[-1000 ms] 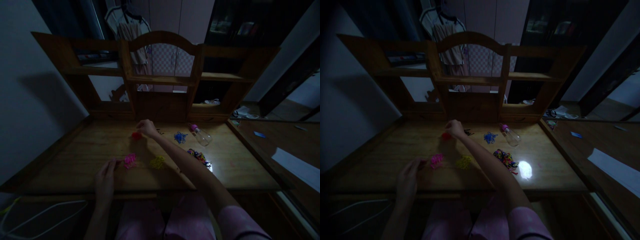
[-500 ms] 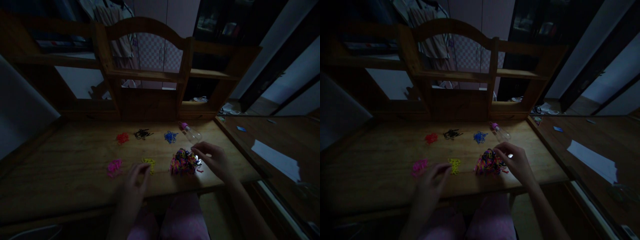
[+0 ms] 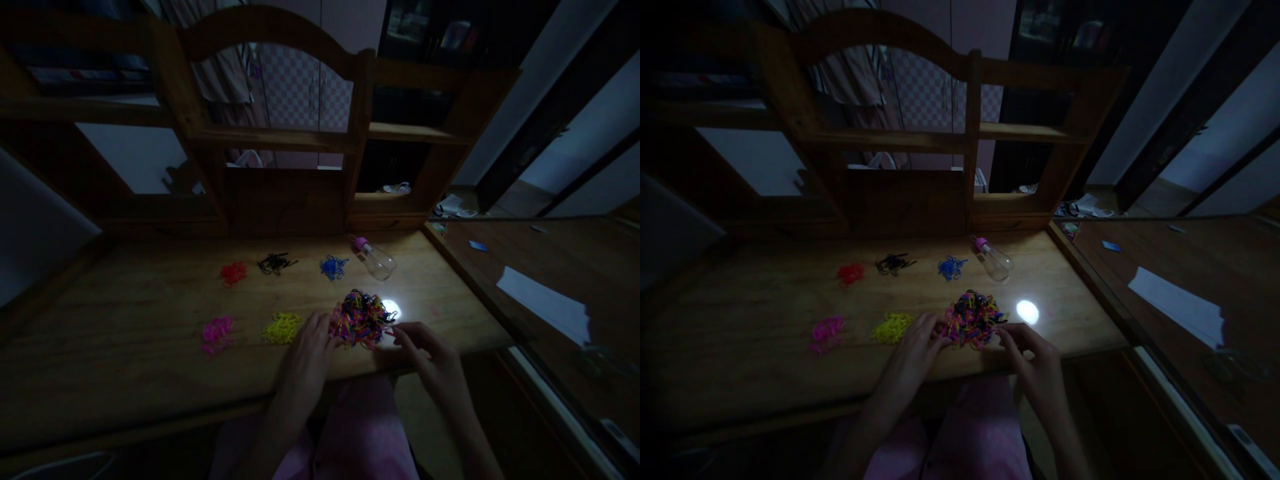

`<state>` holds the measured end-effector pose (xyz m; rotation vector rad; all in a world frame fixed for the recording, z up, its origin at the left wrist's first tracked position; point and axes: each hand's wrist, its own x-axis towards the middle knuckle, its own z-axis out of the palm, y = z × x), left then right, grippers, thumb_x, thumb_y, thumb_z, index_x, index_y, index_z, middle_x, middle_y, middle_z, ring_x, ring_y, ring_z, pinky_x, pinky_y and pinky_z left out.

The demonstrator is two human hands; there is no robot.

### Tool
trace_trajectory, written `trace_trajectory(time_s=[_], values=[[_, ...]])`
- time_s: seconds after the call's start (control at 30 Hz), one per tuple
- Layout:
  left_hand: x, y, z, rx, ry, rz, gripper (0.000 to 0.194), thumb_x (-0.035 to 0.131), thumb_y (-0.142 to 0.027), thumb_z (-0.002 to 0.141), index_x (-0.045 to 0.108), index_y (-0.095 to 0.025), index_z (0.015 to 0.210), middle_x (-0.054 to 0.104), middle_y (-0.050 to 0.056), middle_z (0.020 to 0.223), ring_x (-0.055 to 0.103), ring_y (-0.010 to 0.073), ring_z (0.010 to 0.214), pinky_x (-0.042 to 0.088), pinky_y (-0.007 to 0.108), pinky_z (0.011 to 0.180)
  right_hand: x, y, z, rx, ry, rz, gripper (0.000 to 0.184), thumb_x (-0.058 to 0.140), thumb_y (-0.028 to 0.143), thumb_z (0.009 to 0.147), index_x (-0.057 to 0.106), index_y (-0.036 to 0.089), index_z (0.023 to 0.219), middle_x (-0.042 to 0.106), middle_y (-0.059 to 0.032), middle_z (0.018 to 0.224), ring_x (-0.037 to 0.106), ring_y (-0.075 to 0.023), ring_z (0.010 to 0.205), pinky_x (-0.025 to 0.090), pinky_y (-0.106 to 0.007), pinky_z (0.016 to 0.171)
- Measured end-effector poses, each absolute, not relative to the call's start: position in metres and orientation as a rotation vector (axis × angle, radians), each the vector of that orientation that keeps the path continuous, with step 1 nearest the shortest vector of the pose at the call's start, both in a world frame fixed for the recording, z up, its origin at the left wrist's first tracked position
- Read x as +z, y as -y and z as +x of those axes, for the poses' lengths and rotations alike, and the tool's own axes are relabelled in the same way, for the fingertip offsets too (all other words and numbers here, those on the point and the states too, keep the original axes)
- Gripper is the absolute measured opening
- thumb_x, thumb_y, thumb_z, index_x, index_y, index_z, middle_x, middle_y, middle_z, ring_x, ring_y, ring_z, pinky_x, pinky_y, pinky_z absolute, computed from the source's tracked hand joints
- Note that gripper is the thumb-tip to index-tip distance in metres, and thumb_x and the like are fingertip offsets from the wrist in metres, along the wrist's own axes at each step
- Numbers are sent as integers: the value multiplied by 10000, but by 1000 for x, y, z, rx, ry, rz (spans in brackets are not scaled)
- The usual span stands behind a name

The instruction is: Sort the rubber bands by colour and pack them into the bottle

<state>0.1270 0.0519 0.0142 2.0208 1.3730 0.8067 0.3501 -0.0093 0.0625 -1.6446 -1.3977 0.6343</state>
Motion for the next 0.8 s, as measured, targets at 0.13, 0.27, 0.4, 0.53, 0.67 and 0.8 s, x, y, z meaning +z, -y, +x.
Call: trace_trajectory(time_s=[0.13, 0.27, 0.4, 0.53, 0.67, 0.8], values=[[25, -51, 130, 799, -1401, 1959, 307, 634, -188, 814, 587, -233, 1114, 602, 77, 1079, 580, 246, 996, 489, 404, 867, 60, 5, 335, 621, 1504, -1585, 200, 596, 341, 890, 711, 234, 1014, 720, -55, 930, 655, -210, 764, 513, -301, 658], [40, -46, 134, 799, -1375, 1953, 267, 632, -197, 827, 597, -258, 1084, 583, 61, 1078, 588, 227, 991, 490, 377, 875, 58, 3, 322, 634, 1557, -1536, 201, 584, 325, 899, 705, 245, 1038, 716, -59, 955, 651, -222, 806, 508, -304, 652], [40, -46, 138, 765, -1291, 2039, 265, 604, -157, 843, 599, -257, 1089, 577, 59, 1115, 567, 226, 1058, 474, 374, 923, 58, 5, 320, 624, 1546, -1546, 196, 583, 305, 900, 699, 246, 1046, 717, -49, 946, 639, -196, 732, 500, -297, 640], [36, -50, 143, 737, -1233, 2083, 228, 544, -110, 871, 613, -246, 1041, 581, 61, 1107, 562, 213, 1056, 469, 361, 930, 61, 8, 324, 627, 1523, -1557, 176, 579, 303, 906, 695, 237, 1020, 714, -43, 937, 640, -183, 737, 490, -280, 639], [37, -53, 146, 772, -1203, 2060, 169, 505, -103, 893, 612, -231, 916, 599, 39, 1020, 585, 183, 969, 472, 333, 894, 61, 10, 326, 615, 1478, -1561, 166, 590, 336, 904, 692, 216, 957, 709, -43, 902, 648, -183, 762, 489, -266, 643], [36, -57, 145, 815, -1208, 2019, 108, 541, -139, 883, 616, -217, 881, 627, 30, 989, 592, 190, 949, 461, 334, 865, 61, 12, 326, 631, 1449, -1561, 158, 593, 335, 905, 688, 213, 938, 705, -33, 901, 645, -171, 773, 480, -252, 650]])
